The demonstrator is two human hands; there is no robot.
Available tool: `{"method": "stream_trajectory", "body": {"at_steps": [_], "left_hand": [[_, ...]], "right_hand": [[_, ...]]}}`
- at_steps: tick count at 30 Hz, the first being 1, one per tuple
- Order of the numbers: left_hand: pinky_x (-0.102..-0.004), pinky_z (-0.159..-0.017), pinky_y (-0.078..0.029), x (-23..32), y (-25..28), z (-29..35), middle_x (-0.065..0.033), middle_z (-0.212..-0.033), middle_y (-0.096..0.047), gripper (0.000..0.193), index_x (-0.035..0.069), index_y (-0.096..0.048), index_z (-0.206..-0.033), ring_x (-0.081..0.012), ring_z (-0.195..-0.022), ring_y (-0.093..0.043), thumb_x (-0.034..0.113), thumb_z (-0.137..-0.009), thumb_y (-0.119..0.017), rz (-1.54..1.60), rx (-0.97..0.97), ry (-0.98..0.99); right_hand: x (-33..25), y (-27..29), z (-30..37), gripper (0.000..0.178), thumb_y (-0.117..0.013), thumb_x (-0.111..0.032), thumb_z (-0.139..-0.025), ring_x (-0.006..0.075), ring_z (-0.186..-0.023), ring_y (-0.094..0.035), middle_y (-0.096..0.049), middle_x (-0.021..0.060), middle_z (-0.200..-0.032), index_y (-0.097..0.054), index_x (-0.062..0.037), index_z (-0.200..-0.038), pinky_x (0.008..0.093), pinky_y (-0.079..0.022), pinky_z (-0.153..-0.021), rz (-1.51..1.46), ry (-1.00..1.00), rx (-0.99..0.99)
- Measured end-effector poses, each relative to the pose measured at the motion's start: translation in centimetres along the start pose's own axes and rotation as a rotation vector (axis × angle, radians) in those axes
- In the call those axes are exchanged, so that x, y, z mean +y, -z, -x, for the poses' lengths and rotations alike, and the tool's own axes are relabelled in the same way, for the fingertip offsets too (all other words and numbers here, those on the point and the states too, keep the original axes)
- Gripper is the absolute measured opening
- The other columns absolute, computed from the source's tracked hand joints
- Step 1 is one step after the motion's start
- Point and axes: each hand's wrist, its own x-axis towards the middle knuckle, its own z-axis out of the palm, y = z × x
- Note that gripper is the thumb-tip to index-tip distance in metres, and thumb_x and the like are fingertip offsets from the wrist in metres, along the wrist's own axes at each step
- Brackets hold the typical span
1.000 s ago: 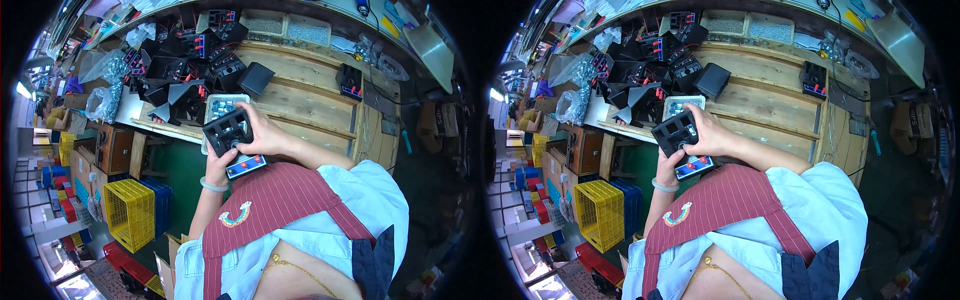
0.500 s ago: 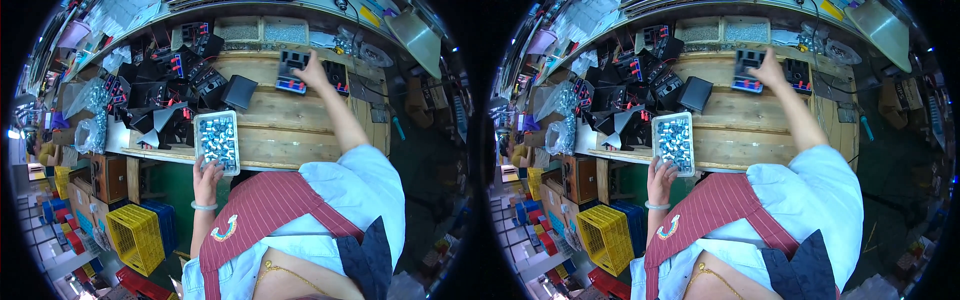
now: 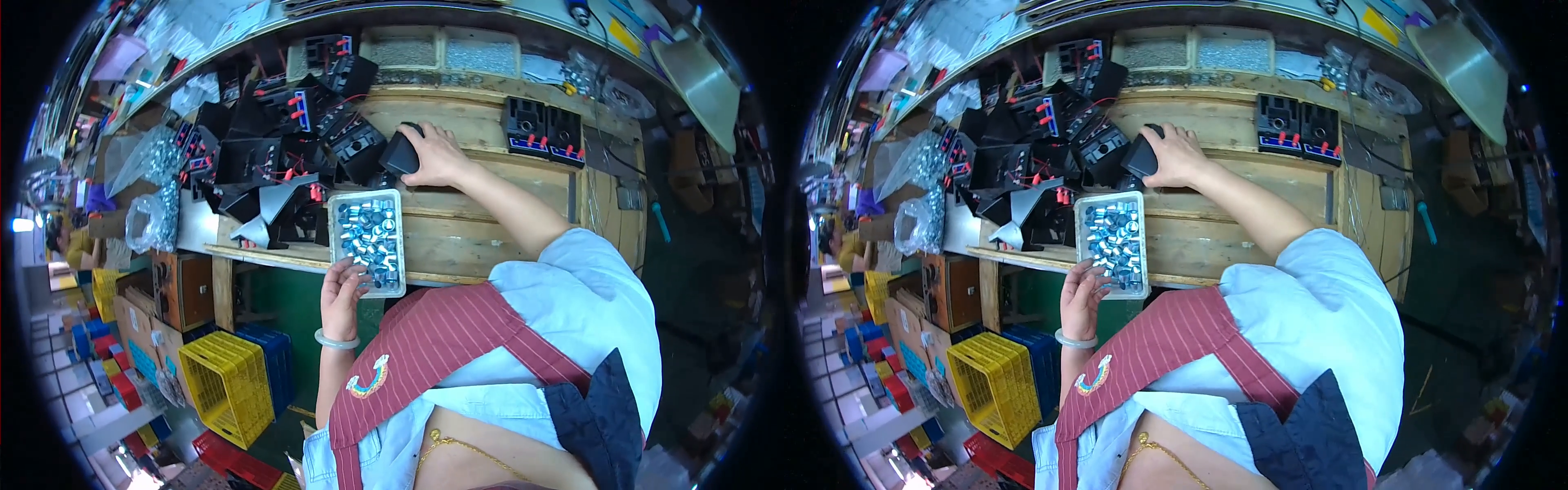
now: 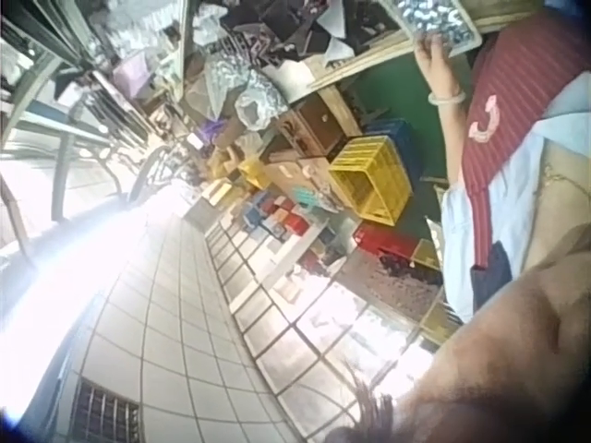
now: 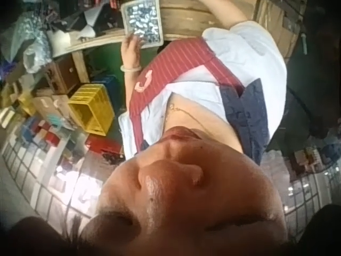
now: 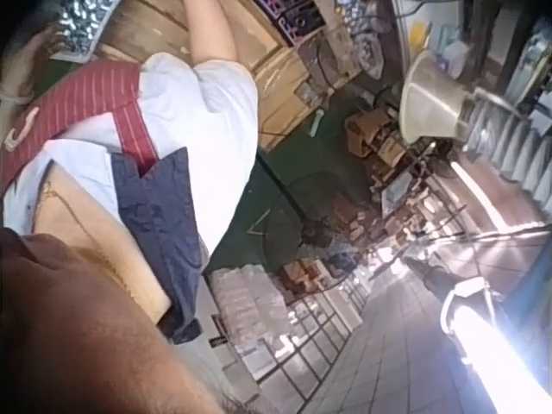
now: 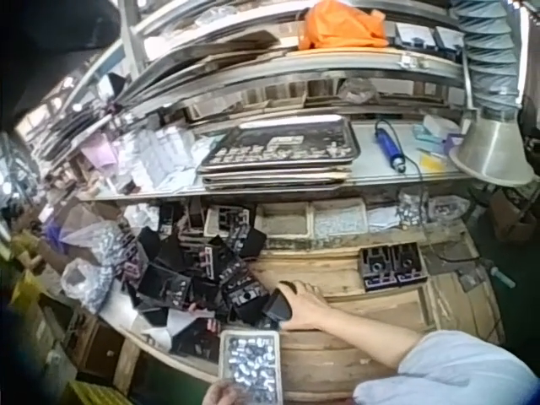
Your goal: Assembling electronic components by manually inserting small blue parts into a black plastic housing.
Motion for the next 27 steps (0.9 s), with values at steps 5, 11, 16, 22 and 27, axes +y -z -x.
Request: {"method": "stream_trajectory", "body": {"at_steps": [5, 11, 16, 22, 27], "left_hand": [[-0.037, -0.101, -0.038, -0.6, -1.5, -0.3, -0.0178, -0.132, -0.049, 0.074, 0.002, -0.029, -0.143, -0.0265, -0.122, -0.048, 0.021, -0.084, -0.07, -0.459, -0.085, -0.412], [-0.036, -0.099, -0.043, 0.8, -4.3, 1.1, -0.0159, -0.128, -0.054, 0.083, -0.001, -0.041, -0.136, -0.0268, -0.114, -0.055, 0.054, -0.08, -0.066, -0.282, -0.481, -0.351], [-0.0557, -0.094, -0.047, 1.4, -5.7, 3.0, -0.0202, -0.127, -0.055, 0.085, 0.007, -0.042, -0.138, -0.0385, -0.111, -0.058, 0.073, -0.084, -0.04, 0.886, -0.343, 0.06], [-0.0432, -0.095, -0.049, -3.1, -3.0, 3.5, -0.0133, -0.124, -0.056, 0.073, 0.01, -0.043, -0.138, -0.0277, -0.111, -0.057, 0.066, -0.091, -0.036, 0.867, -0.479, 0.033], [-0.0407, -0.095, -0.047, -3.2, -4.1, 5.9, -0.0122, -0.125, -0.056, 0.064, 0.011, -0.048, -0.133, -0.026, -0.112, -0.057, 0.059, -0.092, -0.042, 0.68, -0.131, 0.038]], "right_hand": [[-4.6, 9.0, 6.4, 0.086, -0.078, -0.036, -0.061, 0.0393, -0.118, -0.048, -0.049, 0.0218, -0.125, -0.043, -0.0113, -0.135, 0.0469, -0.04, -0.098, -0.191, 0.255, 0.003], [-7.4, 7.1, 11.1, 0.069, -0.073, -0.033, -0.08, 0.029, -0.118, -0.051, -0.05, 0.0153, -0.129, -0.044, -0.0065, -0.136, 0.0398, -0.041, -0.101, -0.842, 0.495, -0.291], [-7.3, 6.4, 14.1, 0.028, -0.069, -0.017, -0.084, 0.0148, -0.089, -0.06, -0.063, 0.0063, -0.098, -0.065, -0.0058, -0.109, 0.0303, -0.048, -0.076, -0.743, 0.447, 0.097], [-11.2, 2.2, 16.0, 0.024, -0.072, -0.011, -0.077, 0.023, -0.075, -0.062, -0.063, 0.0082, -0.083, -0.068, -0.0064, -0.1, 0.0336, -0.051, -0.065, -0.593, 0.756, -0.023], [-12.3, -0.2, 17.1, 0.013, -0.065, -0.015, -0.083, 0.0282, -0.071, -0.06, -0.059, 0.01, -0.077, -0.065, -0.0042, -0.09, 0.0369, -0.048, -0.063, -0.552, 0.866, -0.02]]}}
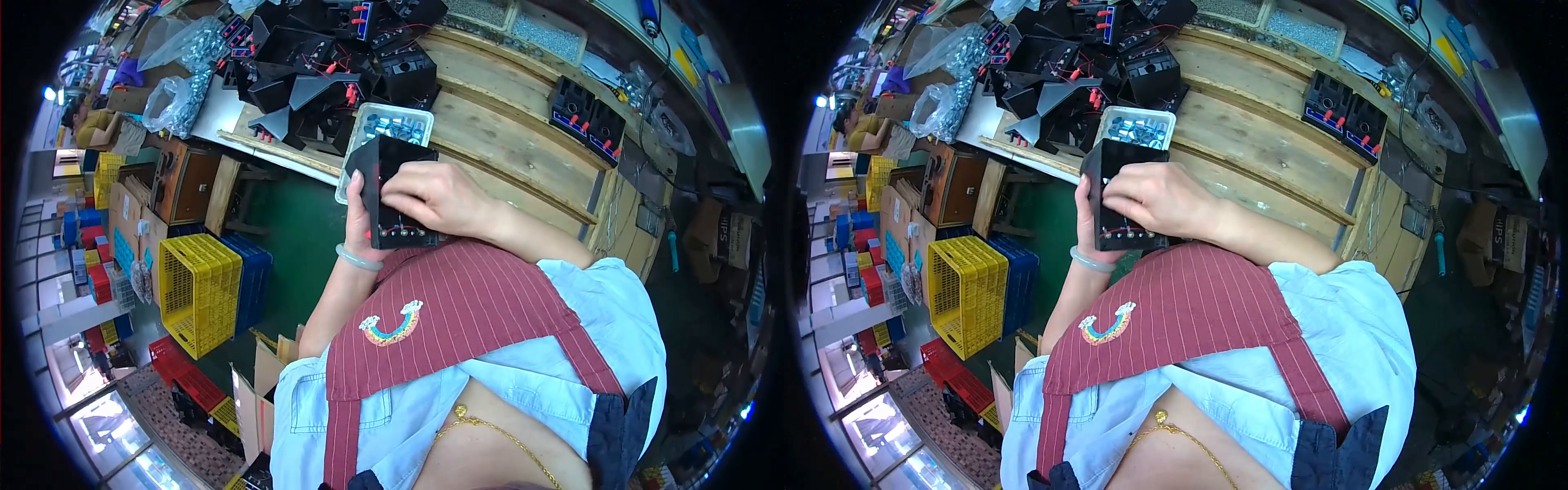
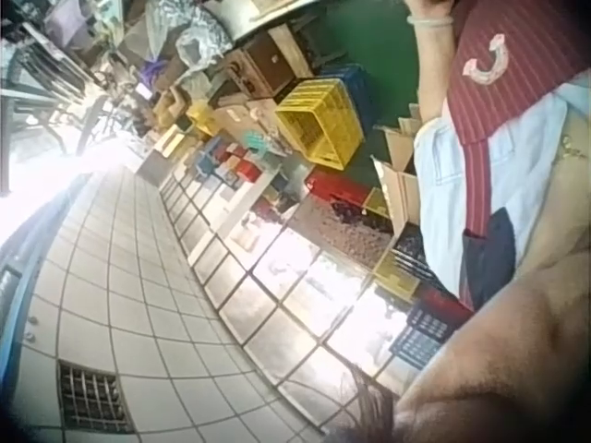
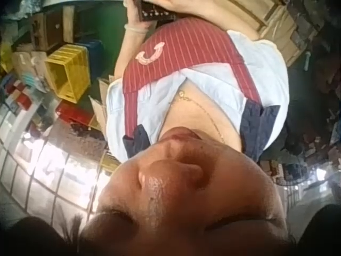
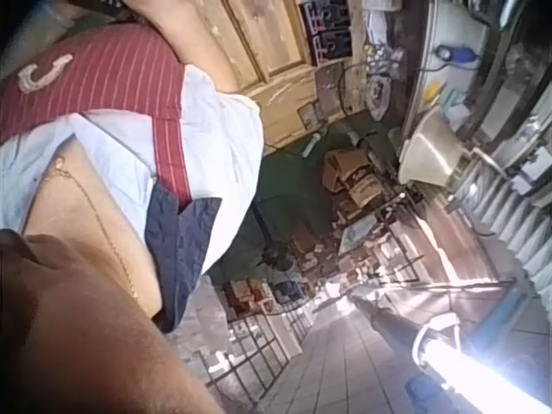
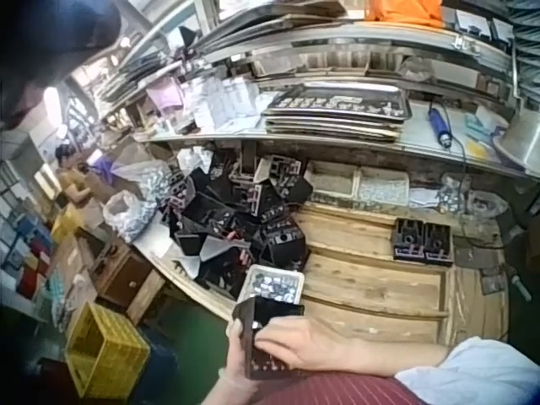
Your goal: Assembling electronic components by manually inserting small blue parts into a black plastic housing.
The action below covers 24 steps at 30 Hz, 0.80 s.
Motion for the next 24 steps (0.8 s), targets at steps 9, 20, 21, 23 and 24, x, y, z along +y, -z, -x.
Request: {"method": "stream_trajectory", "body": {"at_steps": [9, 20, 21, 23, 24], "left_hand": [[-0.0416, -0.098, -0.047, 1.4, 3.2, 0.8, -0.0116, -0.13, -0.053, 0.075, 0.009, -0.043, -0.138, -0.0268, -0.116, -0.055, 0.067, -0.09, -0.04, 0.002, -0.275, -0.036], [-0.0399, -0.099, -0.046, 0.7, 2.8, 0.8, -0.0099, -0.129, -0.055, 0.059, 0.006, -0.044, -0.135, -0.0238, -0.115, -0.055, 0.041, -0.091, -0.062, -0.116, -0.022, -0.17], [-0.0395, -0.097, -0.047, 0.6, 2.4, 0.6, -0.0088, -0.122, -0.059, 0.053, 0.006, -0.048, -0.131, -0.0228, -0.11, -0.057, 0.028, -0.088, -0.069, -0.078, 0.029, -0.247], [-0.0363, -0.093, -0.049, 0.7, 2.4, 0.3, -0.0071, -0.111, -0.061, 0.042, 0.006, -0.052, -0.124, -0.0192, -0.101, -0.06, 0.023, -0.089, -0.067, -0.084, 0.087, -0.284], [-0.035, -0.092, -0.049, 0.8, 3.2, 0.1, -0.0067, -0.108, -0.061, 0.038, 0.007, -0.053, -0.122, -0.0181, -0.099, -0.06, 0.022, -0.09, -0.065, -0.081, 0.104, -0.263]], "right_hand": [[-1.6, 1.2, 0.0, 0.021, -0.049, -0.015, -0.076, 0.0403, -0.056, -0.053, -0.054, 0.0204, -0.061, -0.049, 0.0026, -0.065, 0.0462, -0.042, -0.054, -0.056, -0.326, -0.25], [4.3, -1.7, 2.9, 0.022, -0.06, -0.005, -0.089, 0.0066, -0.079, -0.055, -0.059, -0.0005, -0.091, -0.055, 0.0006, -0.109, 0.0223, -0.046, -0.071, -0.83, -0.692, 0.282], [4.9, -1.9, 3.0, 0.022, -0.063, -0.008, -0.088, 0.002, -0.069, -0.05, -0.053, -0.0047, -0.078, -0.053, -0.0024, -0.107, 0.0194, -0.042, -0.061, -0.651, -0.687, 0.348], [3.3, -1.3, 2.3, 0.024, -0.064, -0.01, -0.087, 0.0026, -0.067, -0.05, -0.053, -0.0036, -0.075, -0.053, -0.0035, -0.107, 0.0204, -0.042, -0.059, -0.426, -0.662, 0.275], [1.5, -0.5, 1.2, 0.026, -0.066, -0.012, -0.086, 0.0033, -0.064, -0.05, -0.053, -0.0026, -0.072, -0.054, -0.0047, -0.108, 0.0213, -0.042, -0.057, -0.201, -0.635, 0.207]]}}
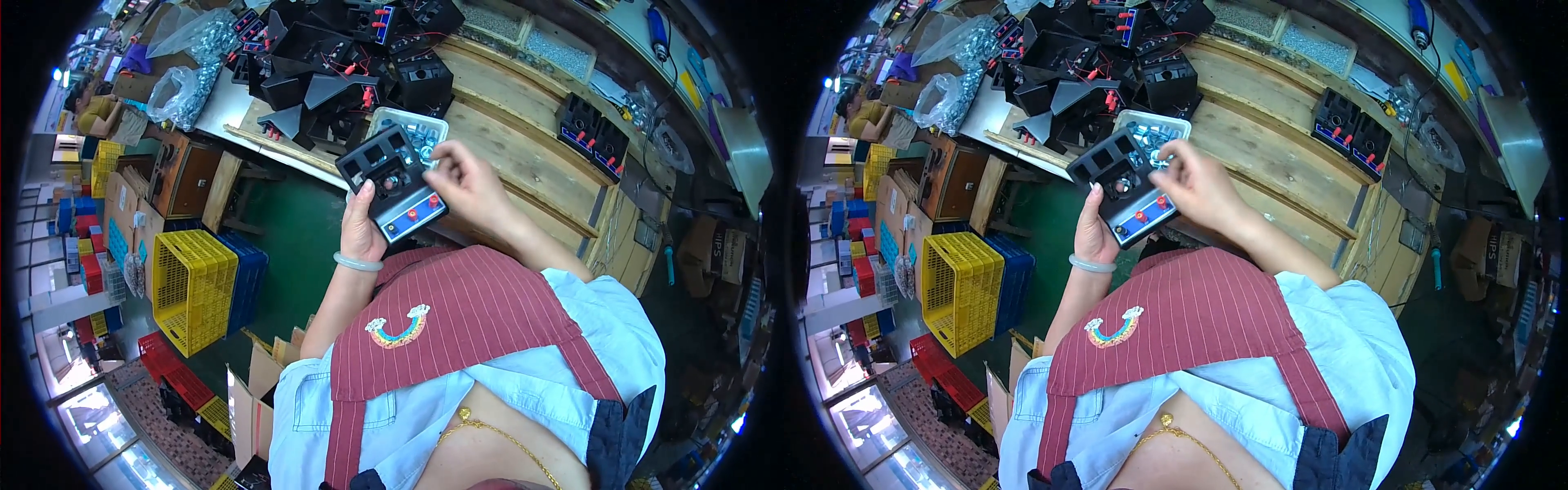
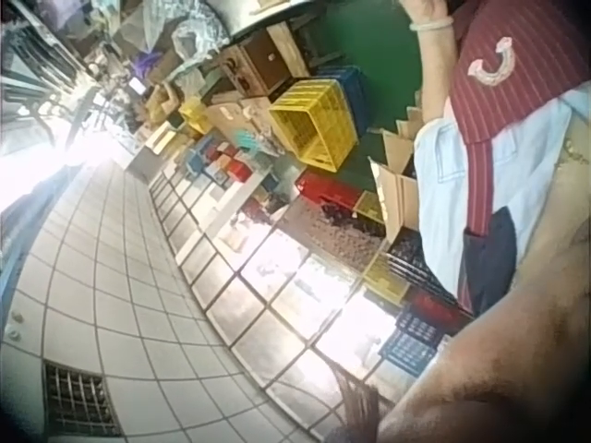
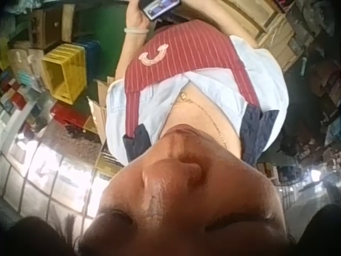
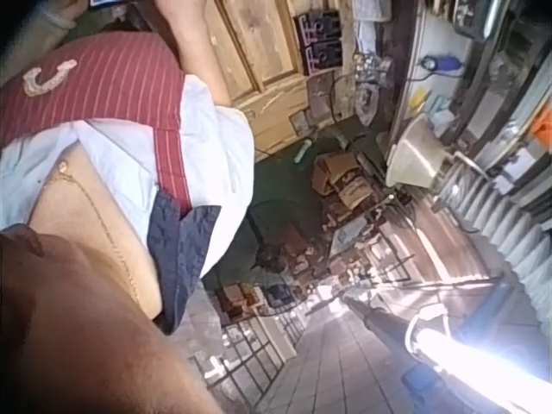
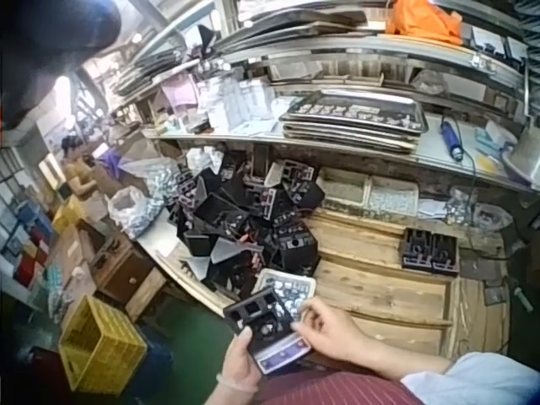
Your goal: Assembling electronic components by manually inserting small blue parts into a black plastic housing.
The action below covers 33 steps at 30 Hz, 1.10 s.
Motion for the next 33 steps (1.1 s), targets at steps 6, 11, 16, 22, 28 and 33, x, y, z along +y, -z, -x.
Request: {"method": "stream_trajectory", "body": {"at_steps": [6, 11, 16, 22, 28, 33], "left_hand": [[-0.03, -0.087, -0.048, -0.4, 3.0, -0.5, -0.0051, -0.11, -0.06, 0.036, 0.006, -0.05, -0.124, -0.0146, -0.1, -0.058, 0.027, -0.096, -0.058, -0.128, 0.049, 0.003], [-0.0307, -0.086, -0.051, 2.8, 3.9, -0.4, -0.0071, -0.105, -0.061, 0.033, 0.004, -0.049, -0.121, -0.0157, -0.094, -0.06, 0.023, -0.095, -0.059, -0.118, 0.145, -0.069], [-0.0339, -0.084, -0.055, 5.3, 5.8, -1.1, -0.0095, -0.106, -0.061, 0.045, 0.004, -0.047, -0.123, -0.0185, -0.091, -0.062, -0.002, -0.082, -0.065, -0.158, 0.214, -0.043], [-0.0341, -0.084, -0.054, 5.0, 5.9, -1.7, -0.0102, -0.106, -0.059, 0.054, 0.004, -0.044, -0.124, -0.0188, -0.093, -0.061, -0.008, -0.077, -0.066, -0.175, 0.159, -0.045], [-0.032, -0.083, -0.053, 2.0, 4.4, -2.4, -0.012, -0.105, -0.059, 0.053, 0.001, -0.042, -0.121, -0.0195, -0.093, -0.062, -0.009, -0.073, -0.062, -0.273, 0.163, -0.11], [-0.0323, -0.085, -0.052, 0.7, 0.5, -1.1, -0.0103, -0.11, -0.056, 0.058, 0.002, -0.038, -0.123, -0.0186, -0.097, -0.06, -0.009, -0.071, -0.064, -0.335, 0.155, -0.123]], "right_hand": [[-2.7, -5.3, -2.3, 0.02, -0.062, -0.006, -0.076, 0.0326, -0.077, -0.064, -0.062, 0.0118, -0.078, -0.052, -0.0062, -0.093, 0.0431, -0.051, -0.062, 0.397, 0.497, -0.257], [-2.1, -5.8, -4.9, 0.018, -0.066, -0.014, -0.08, 0.0316, -0.078, -0.065, -0.064, 0.0109, -0.086, -0.057, -0.0064, -0.093, 0.04, -0.053, -0.067, 0.087, 0.421, -0.238], [7.1, -2.6, -11.7, 0.021, -0.069, -0.02, -0.079, 0.0329, -0.078, -0.065, -0.066, 0.0116, -0.091, -0.062, -0.0054, -0.092, 0.0425, -0.053, -0.067, 0.898, 0.104, 0.024], [9.2, -2.0, -12.6, 0.017, -0.065, -0.018, -0.078, 0.0334, -0.071, -0.066, -0.065, 0.0135, -0.075, -0.062, -0.0044, -0.088, 0.0433, -0.053, -0.064, 0.598, 0.238, 0.09], [-0.4, -4.7, -5.2, 0.004, -0.062, -0.004, -0.082, 0.0041, -0.058, -0.054, -0.057, -0.0001, -0.063, -0.06, -0.003, -0.086, 0.0222, -0.043, -0.053, -0.214, -0.004, -0.178], [0.0, -4.4, -3.9, 0.012, -0.064, -0.006, -0.074, 0.0244, -0.05, -0.06, -0.053, 0.0098, -0.054, -0.054, -0.004, -0.079, 0.0346, -0.046, -0.049, 0.181, 0.178, -0.086]]}}
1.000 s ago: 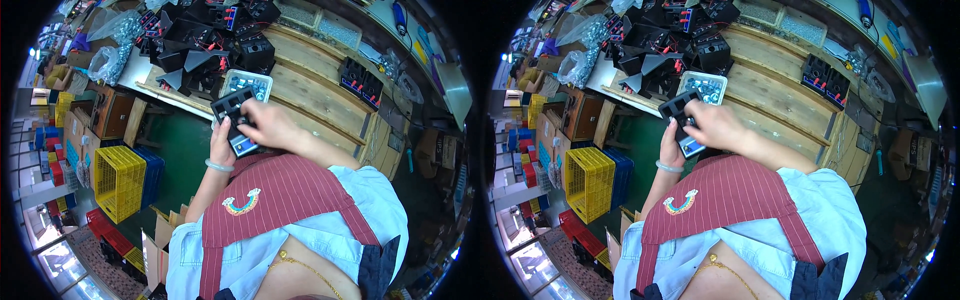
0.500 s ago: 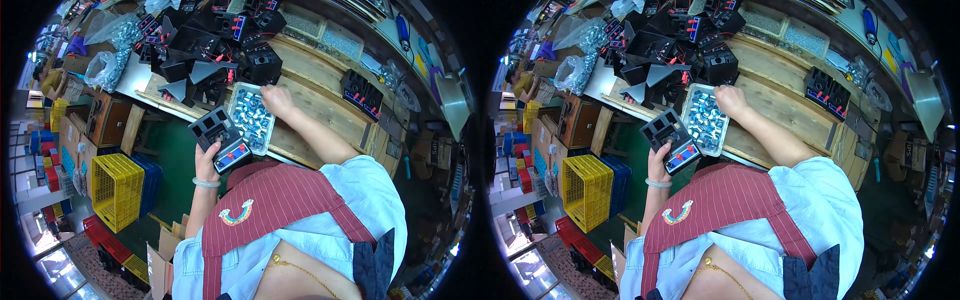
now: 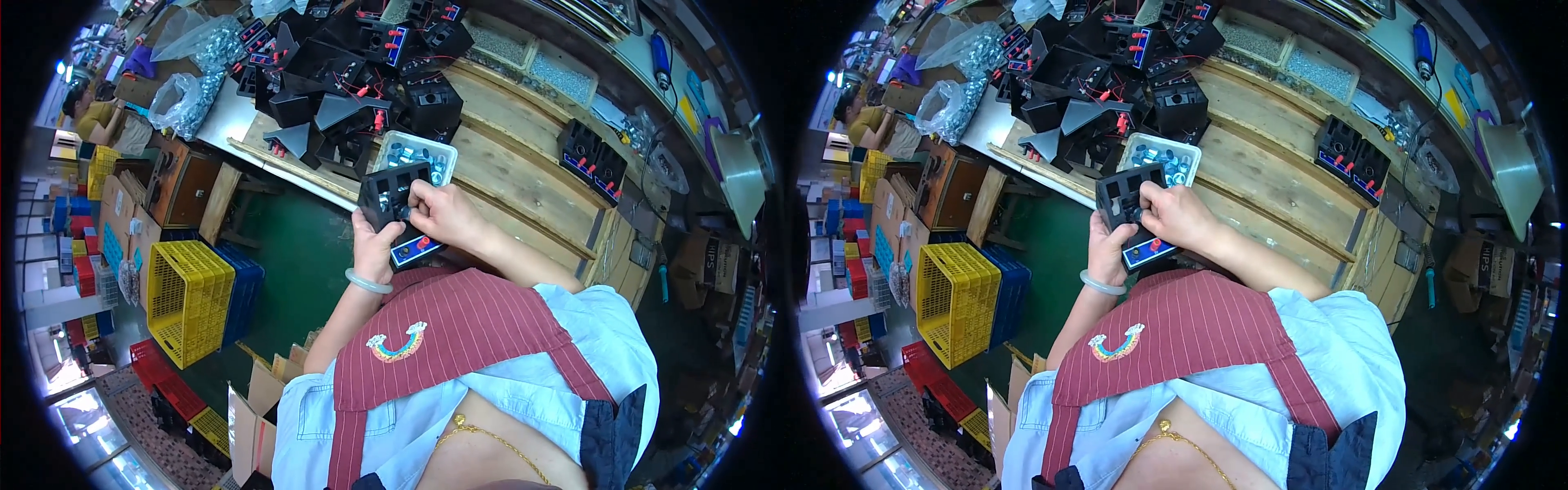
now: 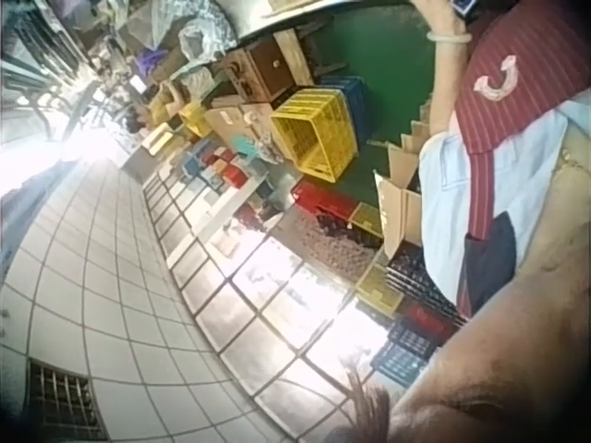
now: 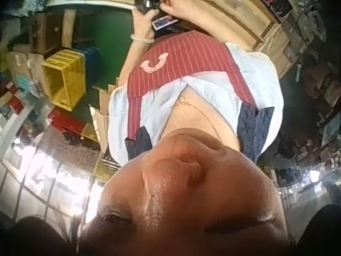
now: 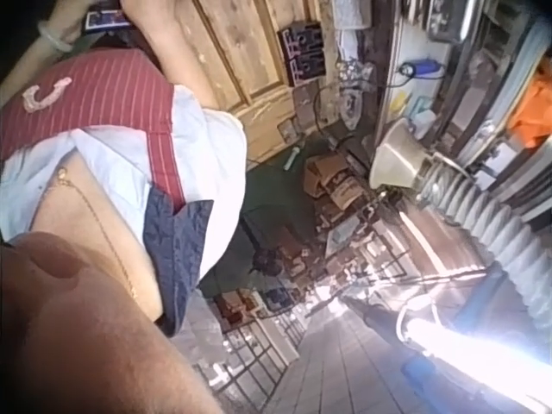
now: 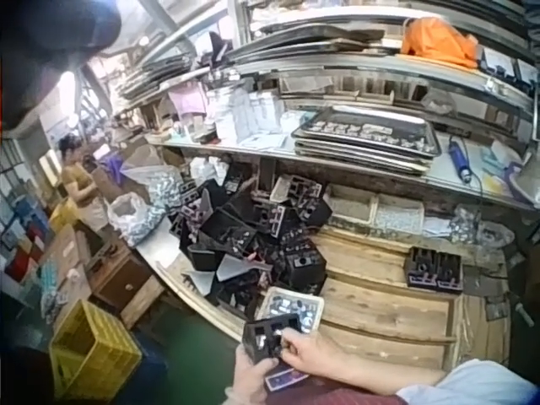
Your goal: Assembling electronic components by manually inserting small blue parts into a black plastic housing.
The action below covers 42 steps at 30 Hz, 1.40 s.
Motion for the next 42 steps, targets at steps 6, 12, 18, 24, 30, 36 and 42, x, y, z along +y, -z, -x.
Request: {"method": "stream_trajectory", "body": {"at_steps": [6, 12, 18, 24, 30, 36, 42], "left_hand": [[-0.0327, -0.085, -0.053, 0.1, -1.0, 0.7, -0.0098, -0.112, -0.056, 0.057, 0.003, -0.039, -0.124, -0.019, -0.099, -0.061, -0.008, -0.074, -0.062, -0.024, -0.023, 0.014], [-0.0322, -0.082, -0.054, 0.1, -0.7, 0.9, -0.01, -0.11, -0.057, 0.052, 0.004, -0.04, -0.127, -0.018, -0.095, -0.062, 0.0, -0.082, -0.065, 0.092, -0.036, 0.091], [-0.0353, -0.092, -0.05, 0.8, -1.2, 1.5, -0.0137, -0.126, -0.047, 0.094, 0.009, -0.016, -0.147, -0.0233, -0.109, -0.057, -0.006, -0.074, -0.072, 0.04, -0.185, -0.054], [-0.0366, -0.094, -0.05, 1.7, -2.1, 1.2, -0.013, -0.126, -0.049, 0.091, 0.009, -0.019, -0.146, -0.0238, -0.112, -0.056, -0.01, -0.073, -0.069, -0.108, -0.314, 0.046], [-0.0387, -0.097, -0.045, 0.7, -3.3, 0.3, -0.0234, -0.131, -0.044, 0.099, 0.009, -0.006, -0.15, -0.0275, -0.116, -0.052, -0.003, -0.077, -0.073, -0.12, -0.18, 0.028], [-0.0344, -0.086, -0.049, 2.8, 2.2, -1.3, -0.0188, -0.125, -0.053, 0.061, 0.004, -0.027, -0.142, -0.0254, -0.107, -0.059, 0.018, -0.092, -0.059, -0.162, -0.17, 0.167], [-0.0317, -0.081, -0.05, 3.4, 4.8, -2.2, -0.0137, -0.114, -0.061, 0.043, 0.002, -0.042, -0.132, -0.0206, -0.097, -0.063, 0.016, -0.093, -0.056, -0.094, -0.081, 0.261]], "right_hand": [[-0.6, 0.6, -0.5, 0.016, -0.064, -0.007, -0.072, 0.0377, -0.066, -0.062, -0.06, 0.0169, -0.066, -0.051, -0.0043, -0.08, 0.0466, -0.048, -0.058, 0.242, 0.06, -0.153], [-1.3, 1.7, 0.9, 0.02, -0.068, -0.01, -0.073, 0.0314, -0.058, -0.06, -0.057, 0.0093, -0.06, -0.053, -0.0042, -0.084, 0.0428, -0.047, -0.054, 0.004, 0.035, -0.095], [-2.6, 4.2, 1.8, 0.062, -0.078, -0.02, -0.067, 0.0362, -0.095, -0.059, -0.057, 0.0196, -0.1, -0.047, -0.0053, -0.119, 0.043, -0.048, -0.086, 0.195, 0.076, 0.24], [-0.5, 3.6, 2.1, 0.074, -0.077, -0.02, -0.061, 0.0404, -0.11, -0.051, -0.052, 0.0216, -0.114, -0.04, 0.0, -0.122, 0.0444, -0.042, -0.095, 0.045, 0.07, 0.136], [4.4, 5.6, 0.4, 0.078, -0.076, -0.024, -0.059, 0.0355, -0.105, -0.055, -0.055, 0.0205, -0.109, -0.04, -0.0039, -0.125, 0.0431, -0.044, -0.091, 0.027, 0.009, 0.279], [23.3, 22.2, -3.2, 0.077, -0.08, -0.022, -0.065, 0.0376, -0.109, -0.058, -0.058, 0.0237, -0.117, -0.041, -0.0008, -0.128, 0.0424, -0.046, -0.096, 0.498, -0.479, 0.527], [19.4, 17.9, -10.3, 0.048, -0.067, -0.02, -0.077, 0.0329, -0.113, -0.056, -0.059, 0.0208, -0.117, -0.056, -0.0087, -0.122, 0.0476, -0.044, -0.095, 0.827, -0.477, 0.466]]}}
